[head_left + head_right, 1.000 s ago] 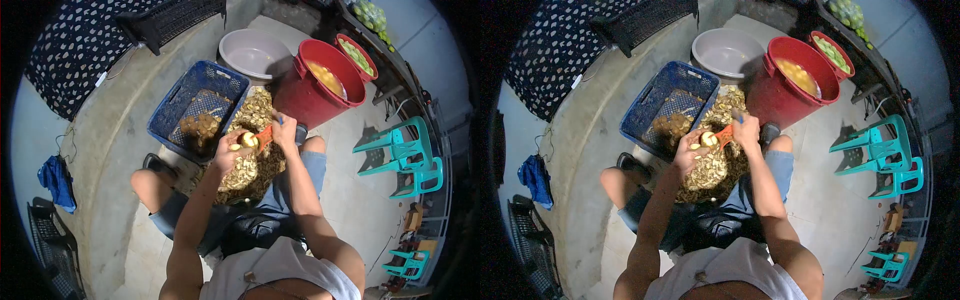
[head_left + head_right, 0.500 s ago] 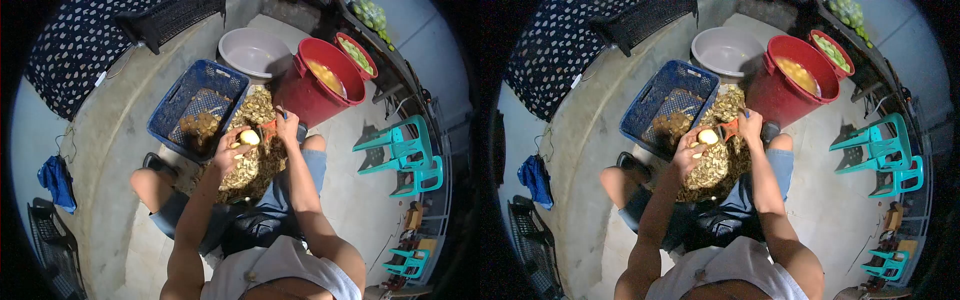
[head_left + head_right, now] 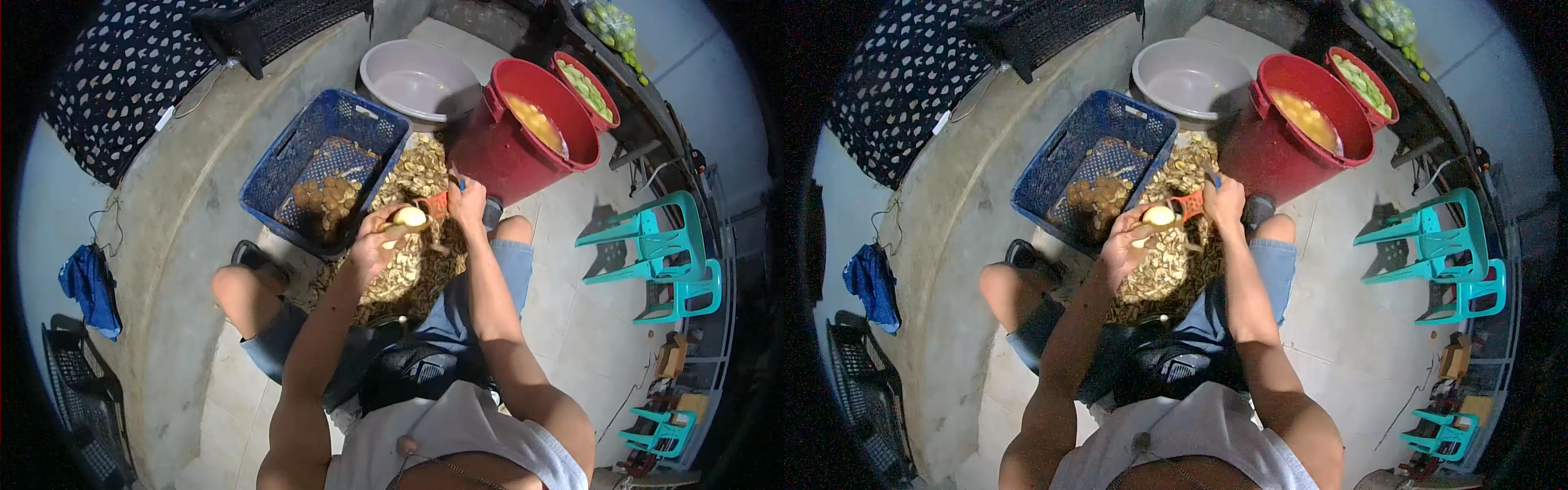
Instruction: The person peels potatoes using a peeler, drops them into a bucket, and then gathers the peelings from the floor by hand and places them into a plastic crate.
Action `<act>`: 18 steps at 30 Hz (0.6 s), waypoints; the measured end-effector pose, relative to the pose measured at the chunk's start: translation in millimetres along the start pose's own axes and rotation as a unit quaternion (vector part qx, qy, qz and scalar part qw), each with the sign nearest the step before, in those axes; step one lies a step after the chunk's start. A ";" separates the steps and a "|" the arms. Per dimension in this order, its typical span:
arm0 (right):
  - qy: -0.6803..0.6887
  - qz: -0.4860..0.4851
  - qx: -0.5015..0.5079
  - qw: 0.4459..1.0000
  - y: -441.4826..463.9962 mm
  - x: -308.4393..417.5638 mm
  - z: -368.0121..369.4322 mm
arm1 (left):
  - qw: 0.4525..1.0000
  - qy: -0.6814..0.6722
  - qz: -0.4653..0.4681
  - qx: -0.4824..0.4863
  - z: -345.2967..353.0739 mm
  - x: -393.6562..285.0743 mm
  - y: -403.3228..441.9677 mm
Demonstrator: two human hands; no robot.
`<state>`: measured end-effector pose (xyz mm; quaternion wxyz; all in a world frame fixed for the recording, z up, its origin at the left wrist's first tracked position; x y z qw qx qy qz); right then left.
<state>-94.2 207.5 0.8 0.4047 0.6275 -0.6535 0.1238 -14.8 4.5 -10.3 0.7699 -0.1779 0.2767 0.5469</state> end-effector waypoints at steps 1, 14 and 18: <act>0.011 0.056 0.008 0.998 5.5 -1.6 -0.9 | 0.999 -0.039 -0.018 0.002 -1.0 -1.4 0.1; 0.010 0.048 0.040 0.998 -2.1 30.2 -13.9 | 0.997 0.065 -0.019 -0.046 -6.3 -4.6 1.9; -0.040 -0.076 0.008 0.996 0.4 27.3 -15.5 | 0.989 0.147 0.007 -0.016 -0.3 -8.4 -2.8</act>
Point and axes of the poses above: each hand's wrist, its own y-axis towards the middle knuckle, its own z-axis out of the palm, x = y × z, the point moved 3 cm from there along y, towards the middle knuckle, and after that the axes turned 2 degrees about -y, right-handed, at the moved point
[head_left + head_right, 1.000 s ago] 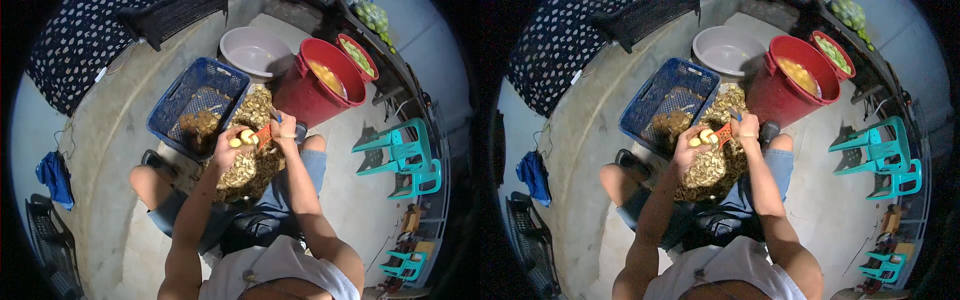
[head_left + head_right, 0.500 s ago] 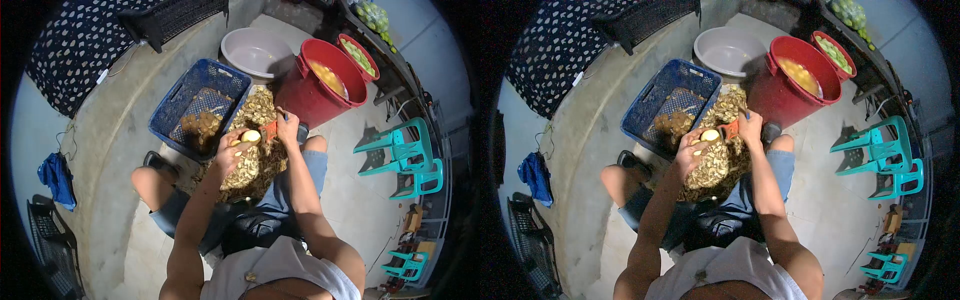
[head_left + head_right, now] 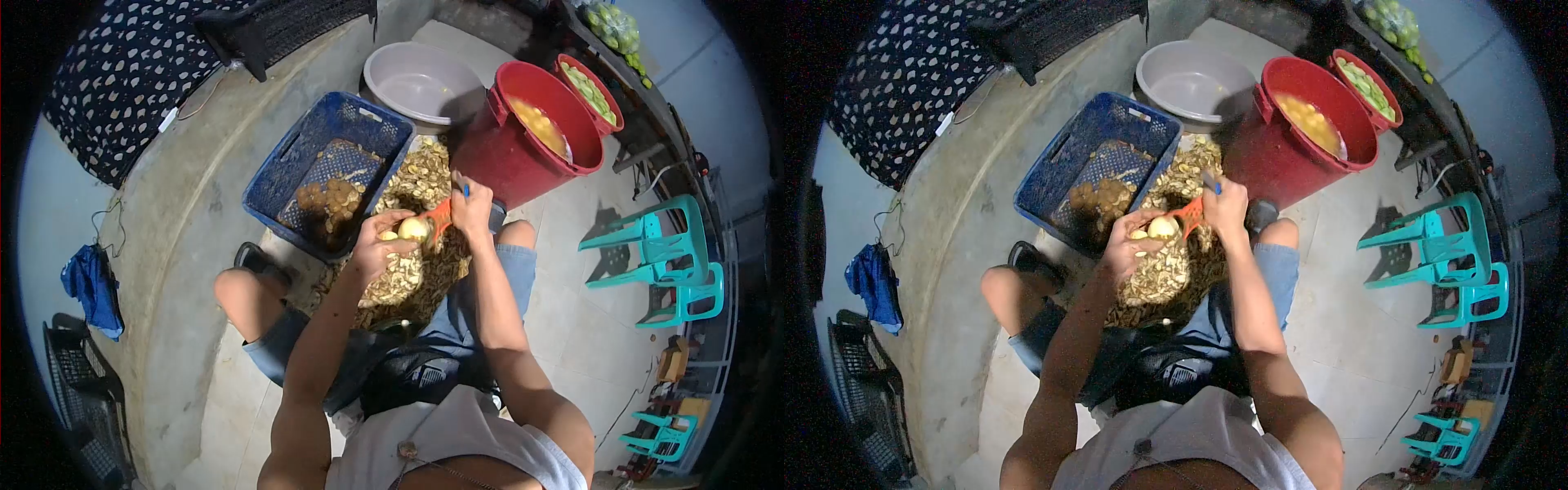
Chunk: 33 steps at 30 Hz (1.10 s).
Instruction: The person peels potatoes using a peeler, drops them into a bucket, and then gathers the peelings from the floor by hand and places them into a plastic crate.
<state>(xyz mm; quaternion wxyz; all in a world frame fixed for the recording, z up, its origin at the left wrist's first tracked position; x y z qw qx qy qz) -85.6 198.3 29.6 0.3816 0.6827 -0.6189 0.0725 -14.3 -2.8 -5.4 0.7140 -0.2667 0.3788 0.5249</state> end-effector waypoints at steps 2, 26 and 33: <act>-0.064 0.068 0.027 0.995 3.0 -38.2 15.1 | 0.993 -0.097 -0.041 0.044 3.6 2.5 -3.6; 0.055 0.040 -0.013 0.998 0.8 -6.9 5.9 | 1.000 -0.014 0.012 -0.011 -6.7 13.0 6.3; -0.015 0.002 0.032 0.999 0.5 7.0 -2.3 | 0.999 -0.031 0.018 0.013 0.2 6.1 6.0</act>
Point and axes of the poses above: each hand's wrist, its own y-axis towards the middle knuckle, its own z-axis out of the palm, x = y × z, the point moved 3 cm from there along y, towards the middle knuckle, and after that the axes turned 2 degrees about -y, right-handed, at the moved point
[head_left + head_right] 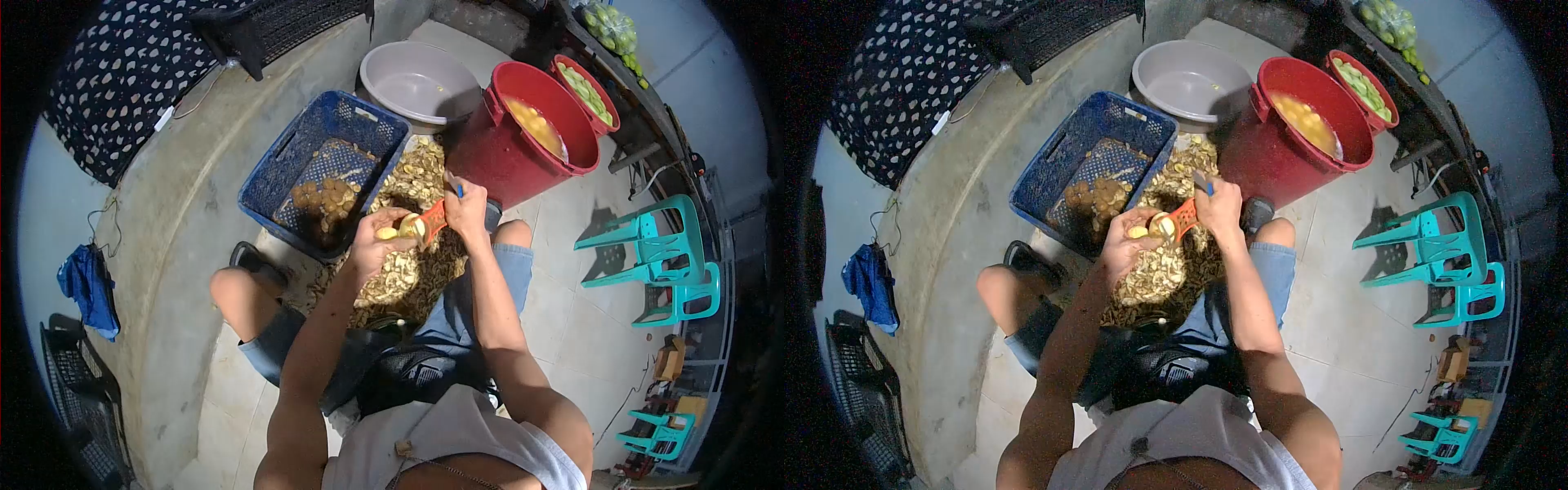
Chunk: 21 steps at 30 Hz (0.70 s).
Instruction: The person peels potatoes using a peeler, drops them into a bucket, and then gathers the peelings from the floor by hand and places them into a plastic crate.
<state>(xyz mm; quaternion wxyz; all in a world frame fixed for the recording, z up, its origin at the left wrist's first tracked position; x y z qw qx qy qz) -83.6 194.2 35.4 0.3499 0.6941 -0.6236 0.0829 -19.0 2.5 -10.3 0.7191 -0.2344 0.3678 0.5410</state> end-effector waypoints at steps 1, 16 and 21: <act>-0.001 0.003 0.003 1.000 1.0 -10.2 4.8 | 0.997 0.047 0.057 0.034 5.6 -2.8 -0.8; 0.105 0.018 -0.069 0.992 3.3 -7.5 6.4 | 0.996 -0.084 -0.033 -0.004 0.8 -4.1 0.1; 0.032 0.096 0.005 0.995 7.5 -28.7 15.1 | 0.977 -0.202 -0.073 0.012 6.3 -9.5 -6.8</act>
Point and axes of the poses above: each hand's wrist, its own y-axis towards the middle knuckle, its own z-axis out of the palm, x = y × z, the point moved 3 cm from there along y, towards the middle knuckle, and after that the axes turned 2 degrees about -y, right-handed, at the moved point
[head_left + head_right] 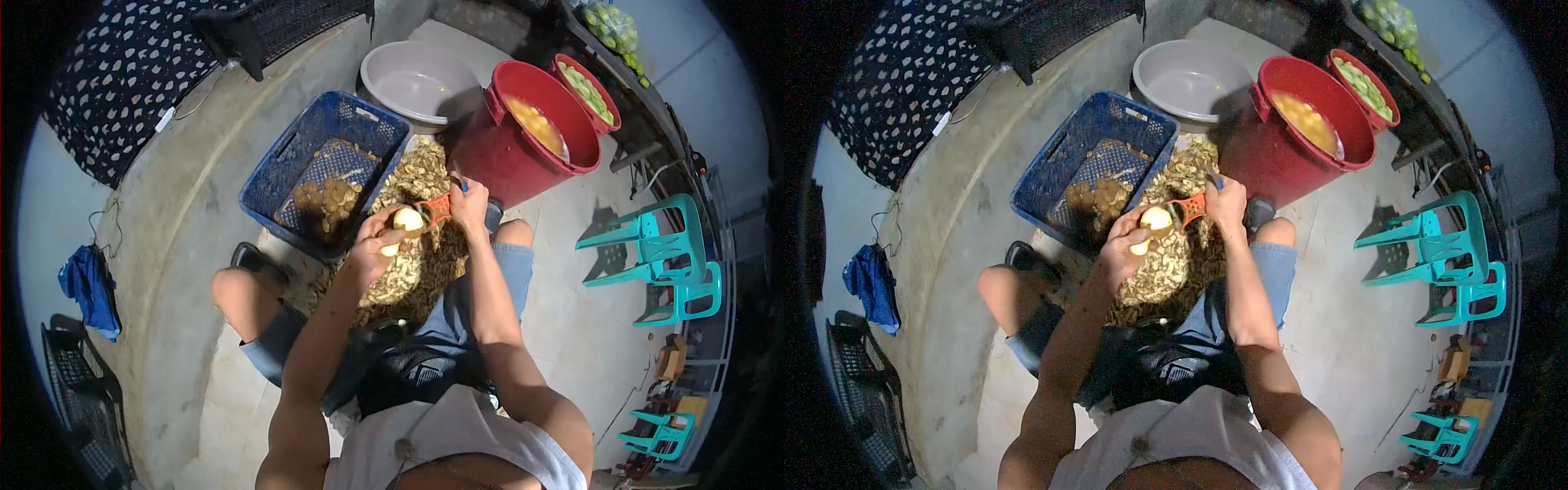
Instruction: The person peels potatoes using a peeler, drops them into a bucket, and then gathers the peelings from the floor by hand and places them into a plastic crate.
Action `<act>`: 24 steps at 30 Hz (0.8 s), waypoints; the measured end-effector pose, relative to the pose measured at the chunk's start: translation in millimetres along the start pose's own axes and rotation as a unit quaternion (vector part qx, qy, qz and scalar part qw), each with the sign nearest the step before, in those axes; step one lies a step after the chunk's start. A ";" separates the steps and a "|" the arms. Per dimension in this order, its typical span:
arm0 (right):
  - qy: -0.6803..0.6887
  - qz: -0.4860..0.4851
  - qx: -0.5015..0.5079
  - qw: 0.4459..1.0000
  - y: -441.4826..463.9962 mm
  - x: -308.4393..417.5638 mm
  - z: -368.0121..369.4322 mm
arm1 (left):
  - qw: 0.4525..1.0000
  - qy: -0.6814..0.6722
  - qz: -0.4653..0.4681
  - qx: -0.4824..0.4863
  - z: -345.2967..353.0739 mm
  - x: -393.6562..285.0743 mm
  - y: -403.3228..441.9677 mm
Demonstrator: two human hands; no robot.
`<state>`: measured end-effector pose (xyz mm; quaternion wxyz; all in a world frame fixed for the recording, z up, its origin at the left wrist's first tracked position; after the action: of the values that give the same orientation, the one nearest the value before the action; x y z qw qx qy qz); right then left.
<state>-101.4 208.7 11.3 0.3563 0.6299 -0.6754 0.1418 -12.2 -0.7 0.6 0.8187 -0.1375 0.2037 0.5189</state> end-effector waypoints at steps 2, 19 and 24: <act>0.057 0.049 0.012 0.997 -1.0 3.3 -5.8 | 1.000 0.003 -0.003 -0.018 0.9 -0.5 2.2; 0.043 -0.043 -0.053 0.997 -1.8 9.6 -2.9 | 1.000 0.005 0.021 0.004 -0.3 0.1 1.3; 0.038 -0.056 -0.054 0.996 -6.3 17.2 -6.3 | 0.994 0.087 0.059 0.009 -4.2 4.0 3.3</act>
<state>-92.7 198.8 25.4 0.4227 0.6407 -0.6318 0.1083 -14.4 2.0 -5.0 0.7673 -0.1624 0.2864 0.5503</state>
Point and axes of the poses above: each hand's wrist, its own y-axis towards the middle knuckle, its own z-axis out of the palm, x = y × z, the point moved 3 cm from there along y, towards the middle knuckle, and after that the axes turned 2 degrees about -y, right-handed, at the moved point
